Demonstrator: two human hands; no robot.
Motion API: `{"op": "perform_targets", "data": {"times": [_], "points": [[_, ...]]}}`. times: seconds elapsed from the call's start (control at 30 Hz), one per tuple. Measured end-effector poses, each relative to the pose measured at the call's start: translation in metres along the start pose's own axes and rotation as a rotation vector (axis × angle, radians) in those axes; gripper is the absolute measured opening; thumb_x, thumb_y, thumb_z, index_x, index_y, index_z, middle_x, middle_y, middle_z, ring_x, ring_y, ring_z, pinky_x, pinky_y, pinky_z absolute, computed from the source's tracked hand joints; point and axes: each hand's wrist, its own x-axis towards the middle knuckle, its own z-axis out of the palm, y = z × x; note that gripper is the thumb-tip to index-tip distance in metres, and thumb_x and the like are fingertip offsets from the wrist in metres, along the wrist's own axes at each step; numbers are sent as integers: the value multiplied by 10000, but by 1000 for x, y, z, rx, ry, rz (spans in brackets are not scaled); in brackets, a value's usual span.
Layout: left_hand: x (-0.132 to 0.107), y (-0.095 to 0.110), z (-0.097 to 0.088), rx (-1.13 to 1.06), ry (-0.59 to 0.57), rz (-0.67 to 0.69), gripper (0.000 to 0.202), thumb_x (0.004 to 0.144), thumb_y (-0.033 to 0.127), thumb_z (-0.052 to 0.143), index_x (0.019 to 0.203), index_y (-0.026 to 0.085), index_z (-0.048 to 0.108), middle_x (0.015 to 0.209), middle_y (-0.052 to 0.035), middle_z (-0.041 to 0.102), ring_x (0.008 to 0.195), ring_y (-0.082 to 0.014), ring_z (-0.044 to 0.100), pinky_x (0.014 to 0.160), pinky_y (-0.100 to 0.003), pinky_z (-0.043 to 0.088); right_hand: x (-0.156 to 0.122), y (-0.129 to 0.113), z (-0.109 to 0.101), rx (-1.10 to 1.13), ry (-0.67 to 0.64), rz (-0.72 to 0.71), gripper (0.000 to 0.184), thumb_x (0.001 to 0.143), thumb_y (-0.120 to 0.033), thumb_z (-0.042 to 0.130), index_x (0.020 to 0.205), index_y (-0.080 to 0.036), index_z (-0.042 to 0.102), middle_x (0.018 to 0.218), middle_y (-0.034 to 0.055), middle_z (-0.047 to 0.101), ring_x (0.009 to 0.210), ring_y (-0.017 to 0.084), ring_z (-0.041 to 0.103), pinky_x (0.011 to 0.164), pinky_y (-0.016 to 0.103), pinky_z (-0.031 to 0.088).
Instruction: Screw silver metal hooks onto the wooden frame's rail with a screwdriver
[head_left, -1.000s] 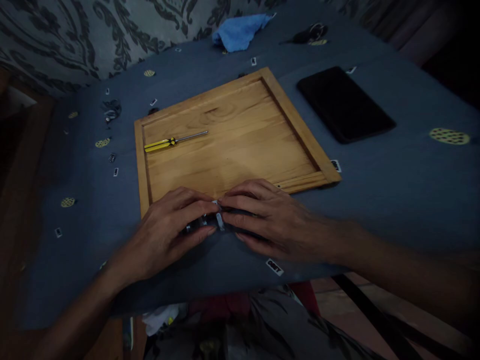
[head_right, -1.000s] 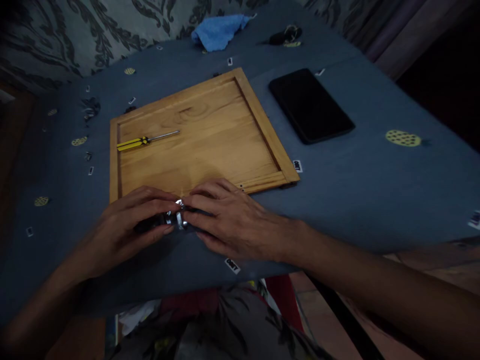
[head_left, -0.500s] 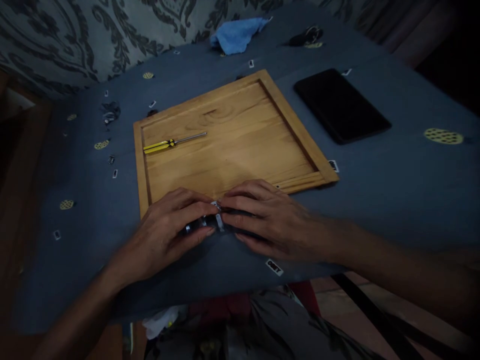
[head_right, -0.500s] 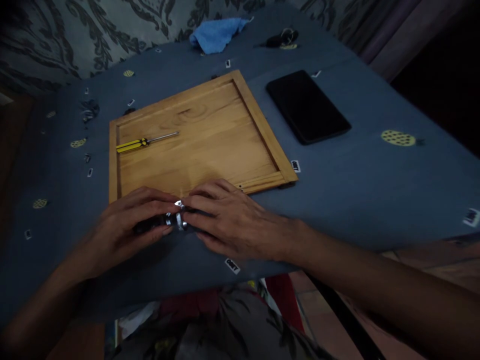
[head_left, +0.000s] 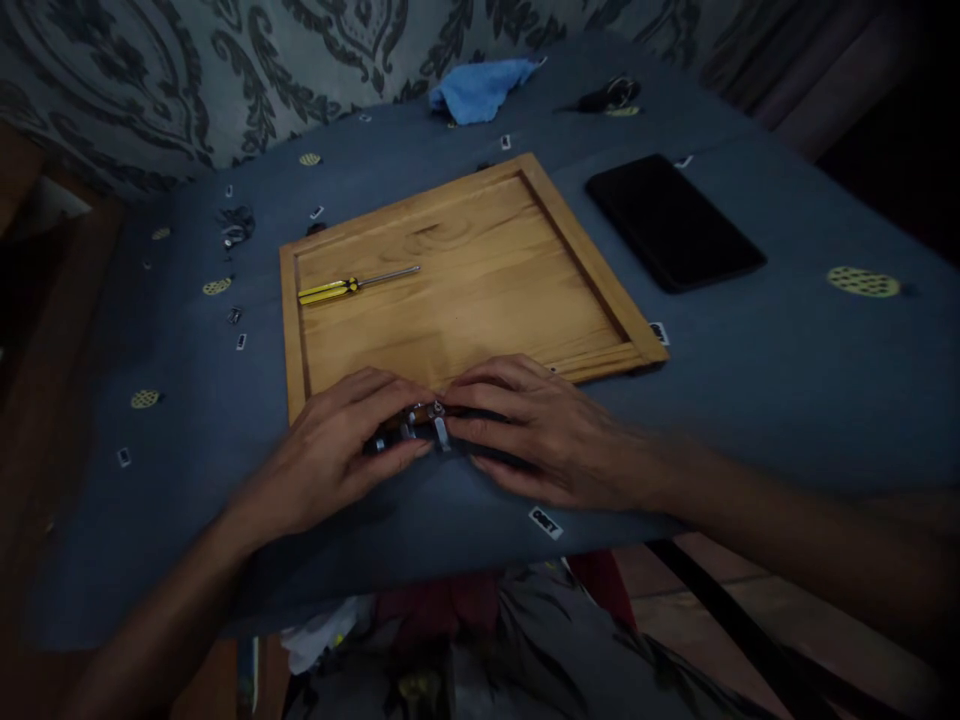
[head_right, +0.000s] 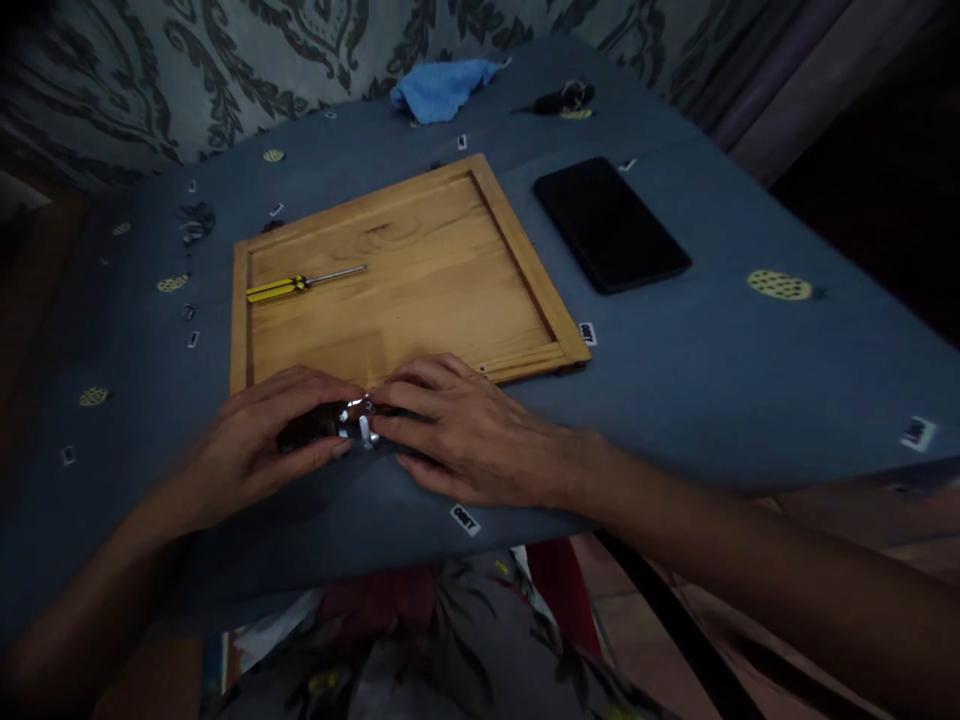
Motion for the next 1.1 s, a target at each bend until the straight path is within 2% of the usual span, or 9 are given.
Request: {"op": "perform_targets", "data": {"times": [0.17,0.37,0.53,0.63,0.8,0.87,0.97,1.1], "points": [[-3,-1,2,-115,13,-56,299,964,379,607,1211,214,638,1096,-63,693,1015,-194,635,893,-320,502,1,-3,-2,33,5,2,330,969,-229,515,1280,-186,620,1261,112,649,1210,273,513,1023,500,465],[-5,-4,4,-67,106,-22,255,960,351,614,1159,196,650,1038,-41,726,904,-154,674,803,-252,530,4,-7,-4,-3,21,24,312,930,-179,560,1226,-159,658,1213,131,661,1159,252,555,981,459,509],[-10,-9,5,-15,206,-17,241,980,372,581,1071,167,669,969,-50,722,881,-159,682,804,-290,561,5,-11,-7,-30,-17,35,354,920,-163,552,1257,-199,654,1232,112,662,1172,243,567,1002,468,517],[-11,-24,-3,40,279,-54,251,986,362,582,1067,136,655,1004,-59,699,913,-172,682,832,-364,586,4,-11,-6,-76,-24,35,360,931,-169,536,1269,-212,651,1251,115,658,1200,248,574,1008,480,523],[2,-66,-39,206,441,-167,317,968,375,606,1196,155,620,1217,-100,642,1089,-227,642,945,-455,563,2,-7,-3,-77,-10,1,334,944,-171,525,1256,-190,643,1270,130,647,1216,249,565,1002,488,527],[11,-81,-48,259,451,-179,359,963,375,613,1250,160,597,1289,-112,611,1153,-251,619,981,-487,546,2,-7,-3,-69,-30,-1,338,942,-174,527,1259,-187,644,1275,133,644,1209,252,565,1004,499,522],[24,-97,-48,303,399,-167,368,960,372,619,1263,166,593,1314,-115,600,1171,-256,612,991,-492,542,3,-8,-4,-62,-54,16,346,945,-179,522,1269,-186,641,1288,129,639,1215,253,561,1021,513,507],[30,-106,-38,329,340,-169,357,960,374,620,1245,159,601,1274,-109,619,1128,-244,630,960,-473,559,4,-10,-4,-66,-35,16,319,945,-182,526,1237,-179,654,1272,128,647,1204,254,567,1021,514,504]]}}
